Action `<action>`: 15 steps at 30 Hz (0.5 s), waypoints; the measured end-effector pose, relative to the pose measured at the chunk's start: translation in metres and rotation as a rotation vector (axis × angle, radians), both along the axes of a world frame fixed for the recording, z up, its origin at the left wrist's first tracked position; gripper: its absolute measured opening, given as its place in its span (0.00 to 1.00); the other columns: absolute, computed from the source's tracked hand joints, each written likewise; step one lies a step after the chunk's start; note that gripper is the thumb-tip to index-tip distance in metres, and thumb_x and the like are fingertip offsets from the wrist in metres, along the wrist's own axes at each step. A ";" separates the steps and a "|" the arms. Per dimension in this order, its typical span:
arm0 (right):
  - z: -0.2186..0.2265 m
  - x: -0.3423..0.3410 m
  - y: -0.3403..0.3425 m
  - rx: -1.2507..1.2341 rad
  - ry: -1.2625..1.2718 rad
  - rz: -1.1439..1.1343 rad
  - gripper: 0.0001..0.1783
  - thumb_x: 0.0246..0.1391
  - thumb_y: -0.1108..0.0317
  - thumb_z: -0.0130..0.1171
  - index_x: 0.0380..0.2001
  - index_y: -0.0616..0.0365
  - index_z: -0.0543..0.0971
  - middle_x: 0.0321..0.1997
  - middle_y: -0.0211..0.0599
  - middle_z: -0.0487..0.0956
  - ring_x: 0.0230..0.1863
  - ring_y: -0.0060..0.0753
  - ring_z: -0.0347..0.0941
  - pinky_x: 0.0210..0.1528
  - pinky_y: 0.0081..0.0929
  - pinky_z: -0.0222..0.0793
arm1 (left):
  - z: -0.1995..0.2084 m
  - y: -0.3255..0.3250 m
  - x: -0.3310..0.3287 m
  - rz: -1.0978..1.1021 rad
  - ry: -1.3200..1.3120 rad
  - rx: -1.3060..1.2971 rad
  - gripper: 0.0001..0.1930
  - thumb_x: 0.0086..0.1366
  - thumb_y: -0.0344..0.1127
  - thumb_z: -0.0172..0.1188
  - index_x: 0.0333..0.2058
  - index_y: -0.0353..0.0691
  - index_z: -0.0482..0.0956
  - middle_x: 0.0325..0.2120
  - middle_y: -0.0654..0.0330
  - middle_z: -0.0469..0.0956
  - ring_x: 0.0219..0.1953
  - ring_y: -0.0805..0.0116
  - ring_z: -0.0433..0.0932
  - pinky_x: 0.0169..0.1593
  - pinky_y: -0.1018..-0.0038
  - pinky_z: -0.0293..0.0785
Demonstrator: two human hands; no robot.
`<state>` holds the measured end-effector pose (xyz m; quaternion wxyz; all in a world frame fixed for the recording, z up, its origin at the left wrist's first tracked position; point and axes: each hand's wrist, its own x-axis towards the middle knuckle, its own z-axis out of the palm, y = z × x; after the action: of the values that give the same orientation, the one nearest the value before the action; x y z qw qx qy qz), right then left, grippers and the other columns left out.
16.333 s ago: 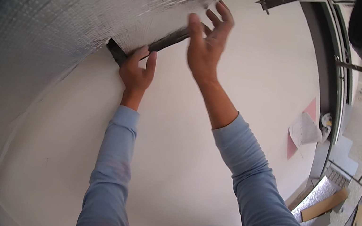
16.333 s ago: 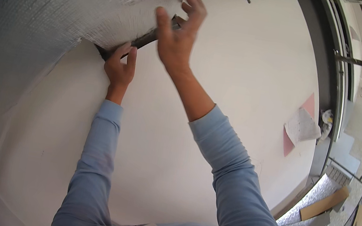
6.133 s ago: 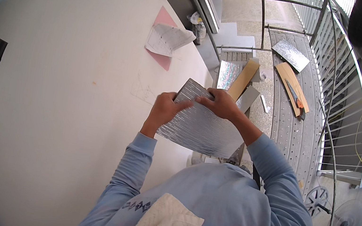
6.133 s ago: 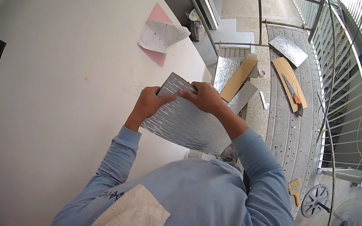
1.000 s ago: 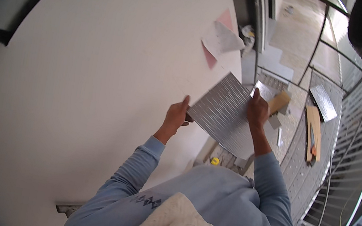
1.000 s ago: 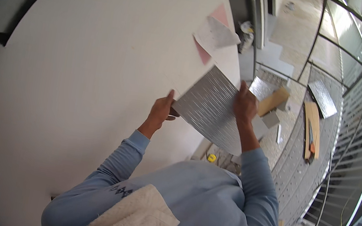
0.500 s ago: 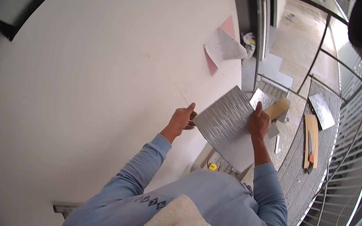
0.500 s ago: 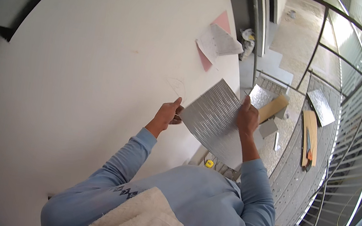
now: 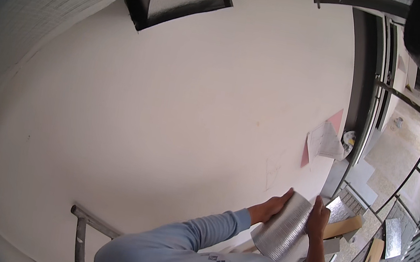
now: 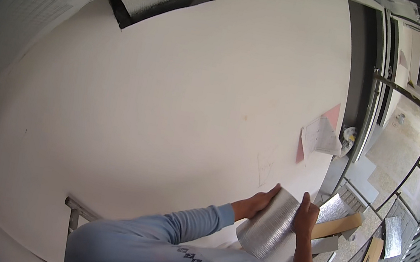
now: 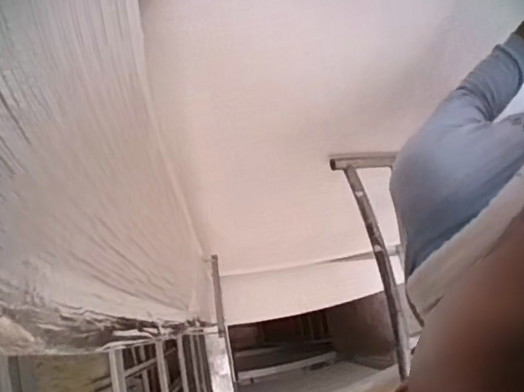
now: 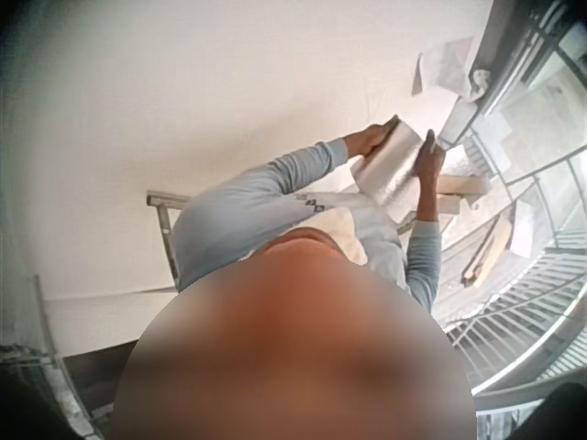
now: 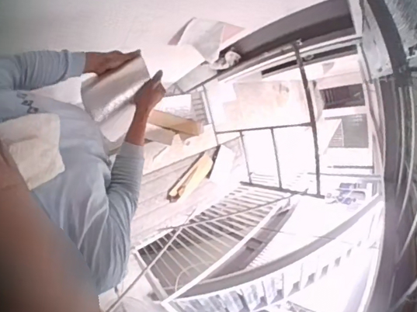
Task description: The person installs silver reflective insulation panels into a ceiling grid. They lift each panel, align it with the metal framework, and press it into place. The person repeats this process for multiple panels across the ceiling area.
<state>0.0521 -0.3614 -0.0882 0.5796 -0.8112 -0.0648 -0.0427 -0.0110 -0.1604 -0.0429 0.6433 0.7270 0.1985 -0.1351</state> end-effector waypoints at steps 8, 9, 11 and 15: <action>0.001 0.005 0.003 -0.385 -0.115 -0.105 0.38 0.69 0.41 0.45 0.26 0.68 0.84 0.26 0.62 0.80 0.31 0.67 0.79 0.39 0.58 0.69 | -0.017 0.020 0.015 0.087 -0.070 0.349 0.46 0.72 0.73 0.42 0.41 0.24 0.83 0.34 0.47 0.82 0.41 0.60 0.79 0.50 0.63 0.73; -0.001 0.007 0.005 -0.360 -0.090 -0.099 0.38 0.69 0.41 0.45 0.26 0.68 0.84 0.25 0.62 0.80 0.31 0.66 0.79 0.39 0.58 0.69 | -0.018 0.014 0.015 0.094 -0.049 0.332 0.46 0.72 0.73 0.41 0.43 0.23 0.82 0.37 0.46 0.82 0.43 0.59 0.79 0.52 0.63 0.73; -0.007 0.012 0.006 -0.235 -0.020 -0.032 0.38 0.70 0.42 0.45 0.24 0.68 0.83 0.25 0.61 0.80 0.31 0.65 0.79 0.38 0.57 0.69 | -0.018 0.001 0.015 0.152 -0.017 0.219 0.48 0.71 0.74 0.40 0.48 0.22 0.80 0.43 0.43 0.81 0.48 0.57 0.78 0.57 0.61 0.71; -0.027 0.027 0.000 -0.057 0.037 0.120 0.35 0.71 0.47 0.46 0.21 0.66 0.82 0.25 0.58 0.81 0.30 0.62 0.79 0.35 0.55 0.70 | -0.029 -0.011 0.019 0.299 -0.022 0.141 0.51 0.70 0.76 0.39 0.57 0.20 0.73 0.56 0.39 0.74 0.59 0.49 0.72 0.64 0.57 0.66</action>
<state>0.0791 -0.3619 -0.1153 0.5588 -0.8228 -0.1036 0.0090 0.0080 -0.1714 -0.0714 0.6057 0.7343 0.3063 -0.0157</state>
